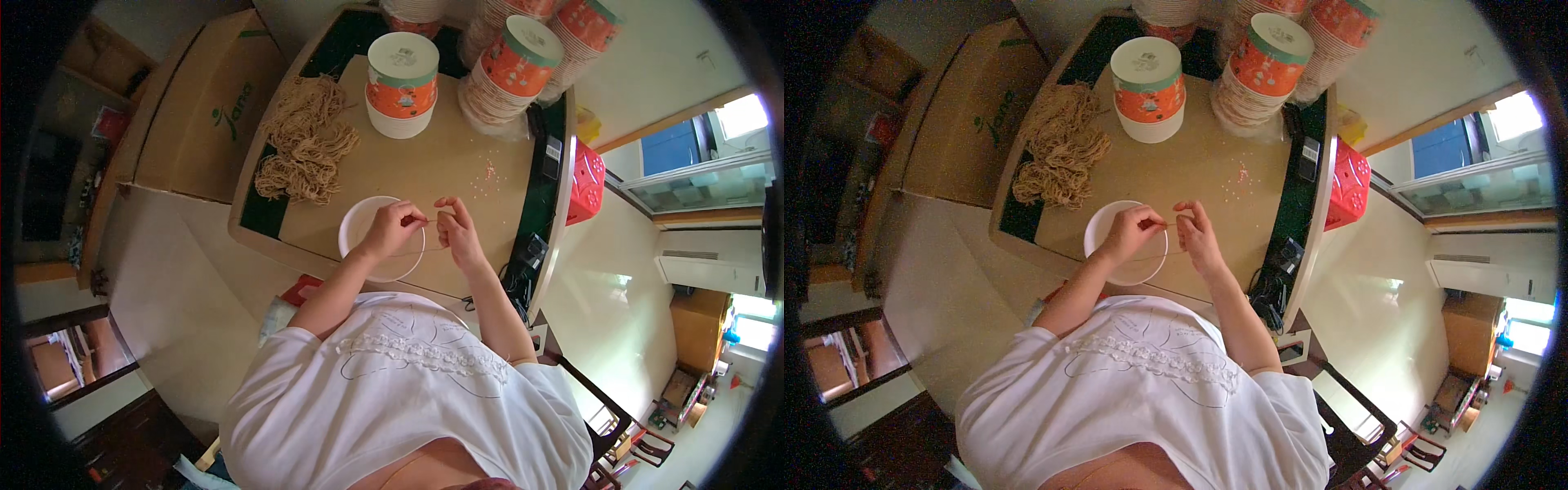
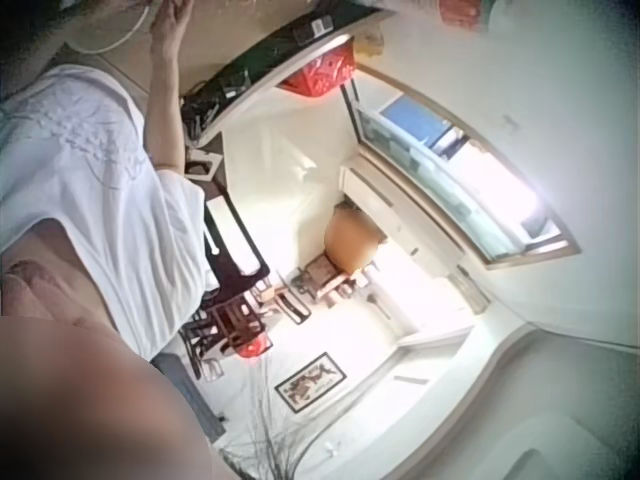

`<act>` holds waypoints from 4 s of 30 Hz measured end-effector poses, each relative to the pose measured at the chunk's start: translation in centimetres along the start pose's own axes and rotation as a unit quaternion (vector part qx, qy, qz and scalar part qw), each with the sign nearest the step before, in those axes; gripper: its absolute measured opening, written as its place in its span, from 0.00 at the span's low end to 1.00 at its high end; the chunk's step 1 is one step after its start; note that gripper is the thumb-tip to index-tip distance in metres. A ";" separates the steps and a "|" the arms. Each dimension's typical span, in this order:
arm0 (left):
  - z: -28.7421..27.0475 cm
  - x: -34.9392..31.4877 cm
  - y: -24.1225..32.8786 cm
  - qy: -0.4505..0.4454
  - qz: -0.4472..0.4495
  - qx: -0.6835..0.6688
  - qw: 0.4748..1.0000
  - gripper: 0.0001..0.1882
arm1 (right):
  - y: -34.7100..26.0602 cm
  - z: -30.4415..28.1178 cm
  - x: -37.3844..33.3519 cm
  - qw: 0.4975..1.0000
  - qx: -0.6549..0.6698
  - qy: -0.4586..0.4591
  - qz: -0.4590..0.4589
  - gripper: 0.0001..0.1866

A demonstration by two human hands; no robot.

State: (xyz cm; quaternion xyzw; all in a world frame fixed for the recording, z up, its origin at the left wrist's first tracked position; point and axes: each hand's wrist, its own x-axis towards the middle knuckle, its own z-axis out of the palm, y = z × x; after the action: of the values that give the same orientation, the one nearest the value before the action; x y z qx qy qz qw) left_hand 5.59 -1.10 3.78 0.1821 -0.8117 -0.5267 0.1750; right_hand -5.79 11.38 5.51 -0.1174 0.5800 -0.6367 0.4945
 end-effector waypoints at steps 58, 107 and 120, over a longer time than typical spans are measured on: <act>-0.3 -2.1 1.7 0.036 -0.110 -0.163 0.980 0.21 | 0.9 2.5 0.6 0.895 -0.312 0.144 -0.285 0.05; 3.8 -2.0 -2.8 0.072 -0.100 -0.025 0.992 0.11 | 2.3 0.5 -0.5 0.889 -0.378 0.113 -0.232 0.04; 2.4 -2.3 -1.3 0.065 -0.072 -0.057 0.994 0.10 | 1.6 -0.3 3.7 0.869 -0.461 -0.040 -0.173 0.04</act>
State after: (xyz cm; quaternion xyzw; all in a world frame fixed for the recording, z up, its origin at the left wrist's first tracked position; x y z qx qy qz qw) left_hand 6.59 1.40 1.47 0.2639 -0.7521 -0.5702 0.1990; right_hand -6.97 9.00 2.48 -0.4557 0.7578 -0.3671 0.2887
